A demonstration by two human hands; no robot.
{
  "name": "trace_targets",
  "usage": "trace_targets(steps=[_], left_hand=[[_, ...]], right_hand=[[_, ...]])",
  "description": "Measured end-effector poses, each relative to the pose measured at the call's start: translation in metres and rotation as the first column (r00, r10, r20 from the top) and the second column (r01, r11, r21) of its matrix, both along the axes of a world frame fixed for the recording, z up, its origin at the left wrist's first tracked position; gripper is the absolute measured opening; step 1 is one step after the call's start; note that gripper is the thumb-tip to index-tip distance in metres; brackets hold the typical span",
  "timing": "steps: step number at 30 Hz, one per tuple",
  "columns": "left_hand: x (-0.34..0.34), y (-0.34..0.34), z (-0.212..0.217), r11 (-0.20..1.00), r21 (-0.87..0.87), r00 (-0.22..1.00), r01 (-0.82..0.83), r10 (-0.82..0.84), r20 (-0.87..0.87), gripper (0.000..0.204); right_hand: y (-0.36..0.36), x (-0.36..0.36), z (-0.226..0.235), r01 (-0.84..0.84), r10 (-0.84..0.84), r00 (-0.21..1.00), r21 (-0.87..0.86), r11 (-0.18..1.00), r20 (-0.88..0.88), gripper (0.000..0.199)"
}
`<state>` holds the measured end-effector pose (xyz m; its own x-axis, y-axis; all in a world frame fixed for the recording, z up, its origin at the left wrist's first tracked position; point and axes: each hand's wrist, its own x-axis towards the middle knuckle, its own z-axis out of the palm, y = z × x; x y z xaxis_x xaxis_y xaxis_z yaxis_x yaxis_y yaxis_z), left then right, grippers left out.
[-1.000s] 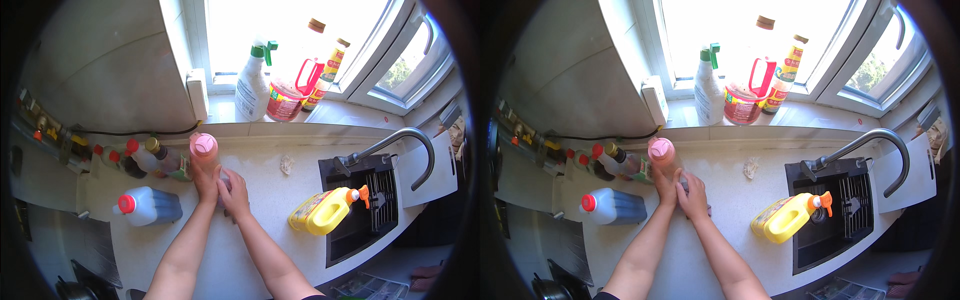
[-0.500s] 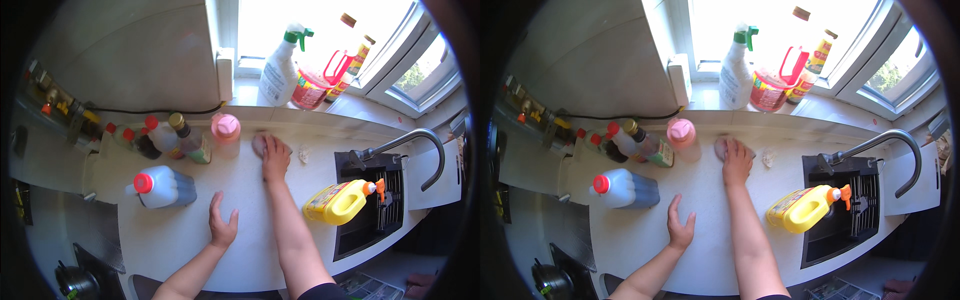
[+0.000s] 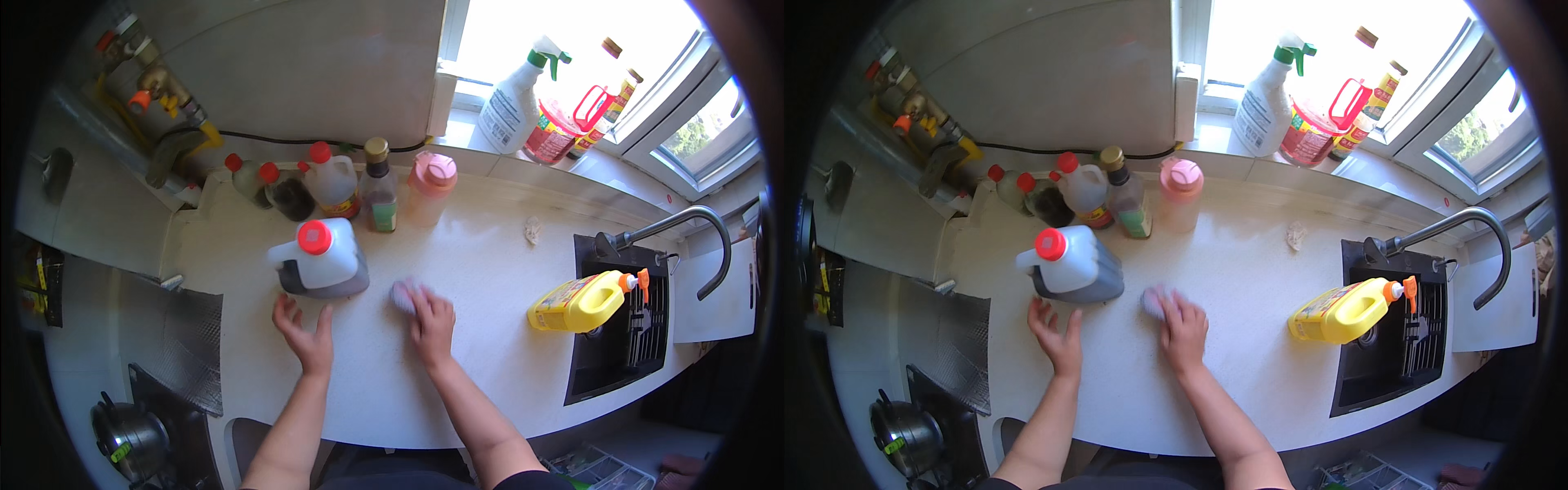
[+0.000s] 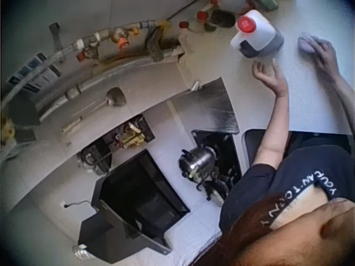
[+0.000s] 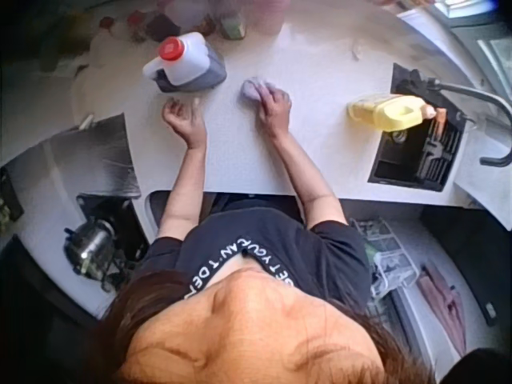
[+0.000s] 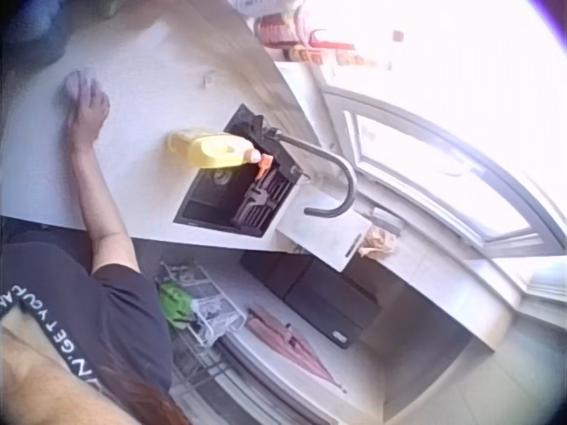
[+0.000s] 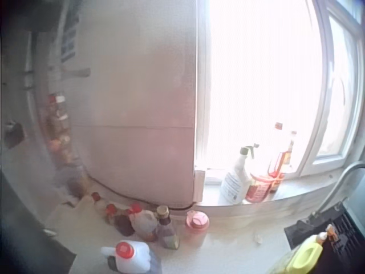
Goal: The person wipes the exterior glass and top of a kitchen vent hood with a cloth, moves pots on the stove, and then wipes the countertop and around various bottles before rinsing the cloth in the sink.
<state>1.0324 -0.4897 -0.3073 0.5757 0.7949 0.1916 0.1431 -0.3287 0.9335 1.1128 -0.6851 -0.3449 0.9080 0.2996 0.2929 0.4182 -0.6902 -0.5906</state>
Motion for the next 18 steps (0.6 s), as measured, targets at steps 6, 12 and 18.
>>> trace_targets(steps=[6, 12, 18], left_hand=[[0.036, 0.061, 0.020, 0.901, -0.223, 0.928, 0.371, -0.370, 0.048, 0.111], [0.059, 0.096, 0.022, 0.828, -0.235, 0.860, 0.509, -0.499, 0.106, 0.108], [0.074, 0.103, 0.020, 0.870, -0.121, 0.878, 0.478, -0.474, 0.066, 0.101]], right_hand=[[0.037, 0.005, -0.001, 0.002, 0.010, 0.998, -0.212, 0.977, 0.059, 0.049], [0.036, -0.032, 0.003, -0.013, 0.026, 0.998, -0.210, 0.978, 0.060, 0.045], [0.087, -0.012, -0.004, 0.093, -0.072, 0.992, -0.216, 0.972, 0.103, 0.048]])
